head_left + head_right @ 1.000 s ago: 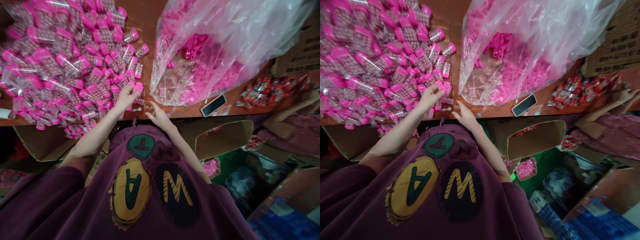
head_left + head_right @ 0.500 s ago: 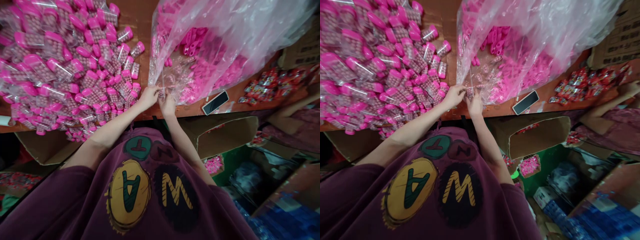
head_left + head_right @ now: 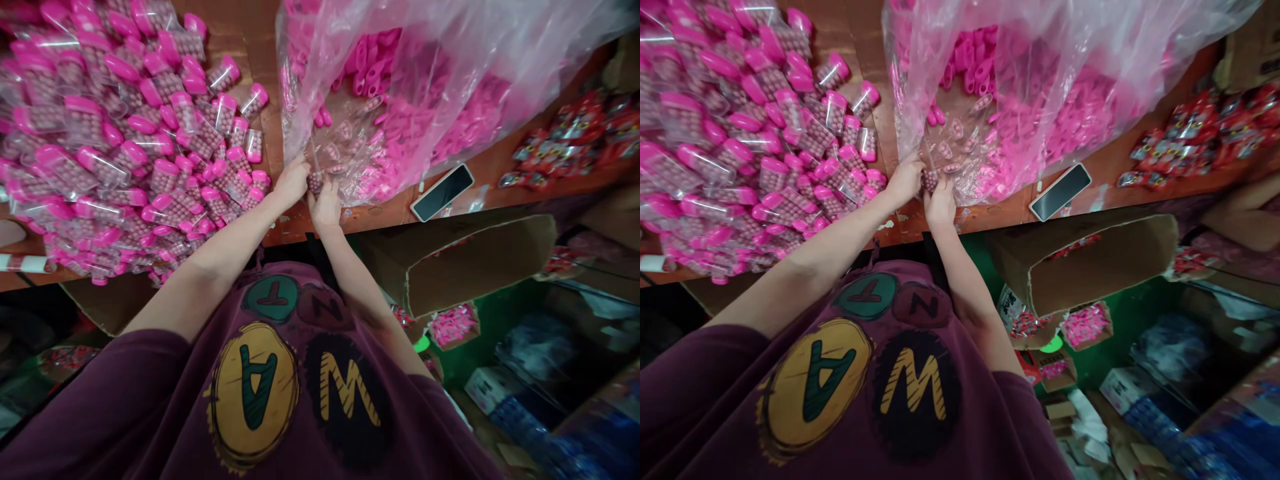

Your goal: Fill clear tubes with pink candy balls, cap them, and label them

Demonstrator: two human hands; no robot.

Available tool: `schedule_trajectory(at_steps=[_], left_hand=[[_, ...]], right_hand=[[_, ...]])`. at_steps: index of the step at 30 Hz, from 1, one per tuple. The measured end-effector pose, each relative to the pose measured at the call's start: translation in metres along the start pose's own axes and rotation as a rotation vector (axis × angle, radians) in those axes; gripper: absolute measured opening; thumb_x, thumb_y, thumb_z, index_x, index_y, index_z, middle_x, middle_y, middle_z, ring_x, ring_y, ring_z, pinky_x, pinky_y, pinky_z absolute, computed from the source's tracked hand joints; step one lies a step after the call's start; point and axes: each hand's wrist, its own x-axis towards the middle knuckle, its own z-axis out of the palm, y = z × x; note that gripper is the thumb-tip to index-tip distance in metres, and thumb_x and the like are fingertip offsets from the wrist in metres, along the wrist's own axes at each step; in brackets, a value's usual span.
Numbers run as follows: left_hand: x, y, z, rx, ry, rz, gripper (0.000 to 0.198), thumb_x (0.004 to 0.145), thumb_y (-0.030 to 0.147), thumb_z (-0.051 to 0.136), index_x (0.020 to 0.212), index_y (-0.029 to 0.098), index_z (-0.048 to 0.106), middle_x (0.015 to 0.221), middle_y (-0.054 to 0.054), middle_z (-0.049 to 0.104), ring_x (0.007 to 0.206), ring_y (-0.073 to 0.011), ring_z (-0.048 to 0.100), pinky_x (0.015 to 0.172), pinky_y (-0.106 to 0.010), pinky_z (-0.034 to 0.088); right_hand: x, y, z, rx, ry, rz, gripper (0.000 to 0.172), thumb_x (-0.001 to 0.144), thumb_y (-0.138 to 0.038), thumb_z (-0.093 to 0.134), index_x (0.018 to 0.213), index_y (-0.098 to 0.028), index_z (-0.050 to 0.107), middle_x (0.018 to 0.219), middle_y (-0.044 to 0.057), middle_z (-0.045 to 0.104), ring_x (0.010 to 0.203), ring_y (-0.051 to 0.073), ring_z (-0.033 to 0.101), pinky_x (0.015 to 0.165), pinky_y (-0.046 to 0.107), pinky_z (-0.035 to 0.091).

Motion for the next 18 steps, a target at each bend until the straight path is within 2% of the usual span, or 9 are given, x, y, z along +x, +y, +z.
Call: schedule_trajectory(at_steps=[7, 10, 13, 15, 18], left_hand=[[0.010, -0.014, -0.003, -0.066, -0.030, 0.051, 0.028, 0.077, -0.009, 0.054, 0.072, 0.016, 0.066, 0.086, -0.007, 0.058, 0.098, -0.0250, 0.062, 0.105, -0.043, 0.048], [0.006, -0.012, -0.006, -0.088, -0.031, 0.043, 0.027, 0.077, -0.006, 0.057, 0.077, 0.016, 0.072, 0.089, -0.007, 0.063, 0.096, -0.0245, 0.062, 0.101, -0.042, 0.050], [-0.006, -0.003, -0.013, -0.183, 0.015, 0.048, 0.029, 0.077, -0.005, 0.057, 0.089, 0.014, 0.076, 0.096, -0.007, 0.069, 0.100, -0.0228, 0.064, 0.101, -0.039, 0.051], [-0.015, 0.005, -0.018, -0.321, 0.043, 0.031, 0.036, 0.076, -0.005, 0.057, 0.102, 0.013, 0.075, 0.099, -0.006, 0.071, 0.096, -0.0199, 0.066, 0.097, -0.036, 0.053], [-0.028, 0.016, -0.025, -0.562, 0.041, -0.011, 0.048, 0.076, -0.001, 0.064, 0.122, 0.012, 0.068, 0.098, -0.005, 0.072, 0.088, -0.0167, 0.068, 0.089, -0.032, 0.056]], right_hand=[[0.003, 0.004, 0.003, 0.042, 0.002, -0.021, 0.048, 0.104, -0.025, 0.053, 0.149, -0.007, 0.050, 0.159, 0.028, 0.045, 0.131, 0.038, 0.066, 0.109, 0.053, 0.057], [0.002, 0.012, 0.005, 0.095, 0.033, -0.050, 0.048, 0.104, -0.027, 0.054, 0.149, -0.011, 0.051, 0.152, 0.024, 0.053, 0.129, 0.035, 0.066, 0.110, 0.051, 0.056], [-0.001, 0.024, 0.008, 0.194, 0.108, -0.105, 0.048, 0.102, -0.029, 0.056, 0.147, -0.013, 0.053, 0.140, 0.020, 0.062, 0.128, 0.032, 0.066, 0.112, 0.050, 0.055], [-0.004, 0.031, 0.010, 0.309, 0.183, -0.157, 0.048, 0.102, -0.034, 0.057, 0.146, -0.014, 0.054, 0.134, 0.018, 0.064, 0.118, 0.029, 0.069, 0.107, 0.049, 0.058], [-0.007, 0.037, 0.011, 0.502, 0.263, -0.190, 0.050, 0.101, -0.042, 0.057, 0.145, -0.018, 0.056, 0.128, 0.015, 0.067, 0.093, 0.022, 0.070, 0.093, 0.045, 0.064]])
